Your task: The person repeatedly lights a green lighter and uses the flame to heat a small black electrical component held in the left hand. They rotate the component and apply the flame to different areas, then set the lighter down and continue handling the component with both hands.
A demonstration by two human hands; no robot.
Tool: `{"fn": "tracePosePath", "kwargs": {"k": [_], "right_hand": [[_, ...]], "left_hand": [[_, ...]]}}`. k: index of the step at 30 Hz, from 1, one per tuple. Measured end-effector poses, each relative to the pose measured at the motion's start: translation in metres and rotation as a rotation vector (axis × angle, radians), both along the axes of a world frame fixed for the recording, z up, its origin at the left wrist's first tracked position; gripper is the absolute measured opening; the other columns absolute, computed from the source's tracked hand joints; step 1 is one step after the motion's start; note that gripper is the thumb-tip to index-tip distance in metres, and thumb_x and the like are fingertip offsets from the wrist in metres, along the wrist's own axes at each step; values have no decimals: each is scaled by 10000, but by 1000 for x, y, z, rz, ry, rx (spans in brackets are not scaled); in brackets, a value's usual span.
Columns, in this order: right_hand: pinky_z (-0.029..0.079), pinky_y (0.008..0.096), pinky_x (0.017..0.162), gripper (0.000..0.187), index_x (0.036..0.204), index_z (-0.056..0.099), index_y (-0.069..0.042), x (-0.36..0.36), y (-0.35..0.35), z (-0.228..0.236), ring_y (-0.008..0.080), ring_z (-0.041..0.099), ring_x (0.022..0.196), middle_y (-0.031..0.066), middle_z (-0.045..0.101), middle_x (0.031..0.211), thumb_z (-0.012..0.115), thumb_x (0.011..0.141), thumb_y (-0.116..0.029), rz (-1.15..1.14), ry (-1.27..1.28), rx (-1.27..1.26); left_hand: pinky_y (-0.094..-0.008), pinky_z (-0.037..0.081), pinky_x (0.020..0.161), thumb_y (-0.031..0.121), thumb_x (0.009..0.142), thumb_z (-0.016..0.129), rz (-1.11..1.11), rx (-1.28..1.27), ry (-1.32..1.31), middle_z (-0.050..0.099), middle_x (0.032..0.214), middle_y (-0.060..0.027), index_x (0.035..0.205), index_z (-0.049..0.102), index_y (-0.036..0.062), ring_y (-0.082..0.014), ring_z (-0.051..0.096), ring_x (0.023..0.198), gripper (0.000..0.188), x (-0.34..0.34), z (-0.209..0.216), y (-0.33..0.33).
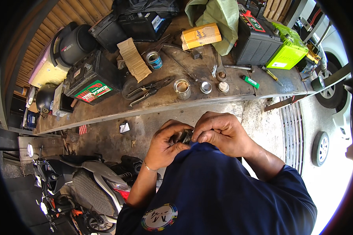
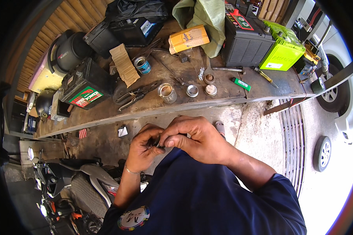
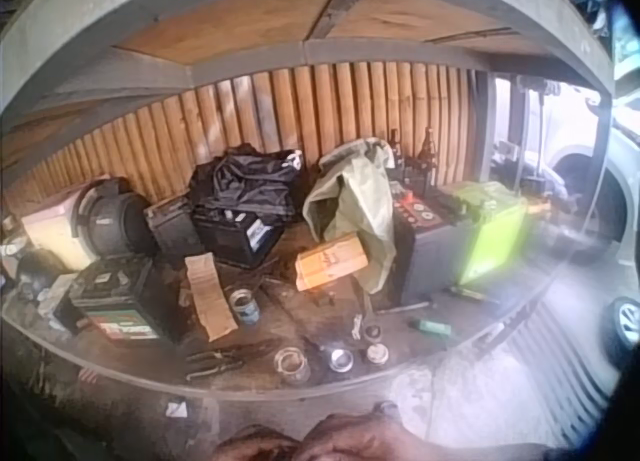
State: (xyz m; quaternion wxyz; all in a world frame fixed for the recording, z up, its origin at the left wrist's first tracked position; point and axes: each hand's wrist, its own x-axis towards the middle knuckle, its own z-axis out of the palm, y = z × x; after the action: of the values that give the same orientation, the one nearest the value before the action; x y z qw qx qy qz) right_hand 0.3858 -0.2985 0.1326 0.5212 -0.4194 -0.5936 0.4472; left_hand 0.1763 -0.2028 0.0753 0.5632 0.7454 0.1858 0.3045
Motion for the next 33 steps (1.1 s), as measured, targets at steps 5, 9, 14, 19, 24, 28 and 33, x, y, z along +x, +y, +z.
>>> {"fn": "tracePosePath", "kwargs": {"k": [5,9,14,19,24,28,33], "right_hand": [[506,302,789,113,1010,733,-13,-3,0,-2,164,631,878,71,690,914,649,978,-81,3,9,24],[504,307,789,115,1015,733,-16,-3,0,-4,167,627,887,69,692,916,650,978,-86,-8,1,48],[499,305,796,120,1016,731,-13,-3,1,-7,167,625,883,67,691,916,652,978,-95,-8,2,42],[497,300,798,132,1014,726,3,1,-1,-6,160,625,881,77,687,923,651,984,-102,24,35,-18],[496,282,814,180,1012,719,21,16,-11,-5,143,629,878,80,685,936,690,967,-151,-90,194,16],[493,318,702,229,993,648,-3,22,-5,-17,181,618,781,88,614,868,708,947,-220,-167,413,124],[493,334,708,196,1029,654,-43,25,-5,-25,192,639,789,88,615,893,731,927,-191,-55,696,91]], "left_hand": [[-244,404,634,407,798,832,10,-38,-6,610,991,-22,1176,685,45,-100,513,743,543,1,-2,-1],[-242,401,638,402,793,837,28,-22,-15,605,982,-16,1174,685,44,-97,505,742,545,1,-2,-2],[-244,409,648,393,784,846,21,-29,59,601,977,-15,1166,691,51,-101,499,746,536,-3,2,-1],[-254,394,623,374,772,856,-4,77,-10,591,963,-14,1157,698,60,-104,461,709,522,0,0,2],[-240,389,675,332,761,859,96,-58,17,562,1005,2,1179,681,47,-94,455,773,537,-14,4,14],[-226,357,692,272,745,877,36,-178,-122,498,995,21,1224,651,28,-85,391,769,583,-13,6,9],[-221,359,682,223,724,899,11,-191,-131,498,963,30,1246,639,33,-74,405,760,614,-8,9,5]]}}
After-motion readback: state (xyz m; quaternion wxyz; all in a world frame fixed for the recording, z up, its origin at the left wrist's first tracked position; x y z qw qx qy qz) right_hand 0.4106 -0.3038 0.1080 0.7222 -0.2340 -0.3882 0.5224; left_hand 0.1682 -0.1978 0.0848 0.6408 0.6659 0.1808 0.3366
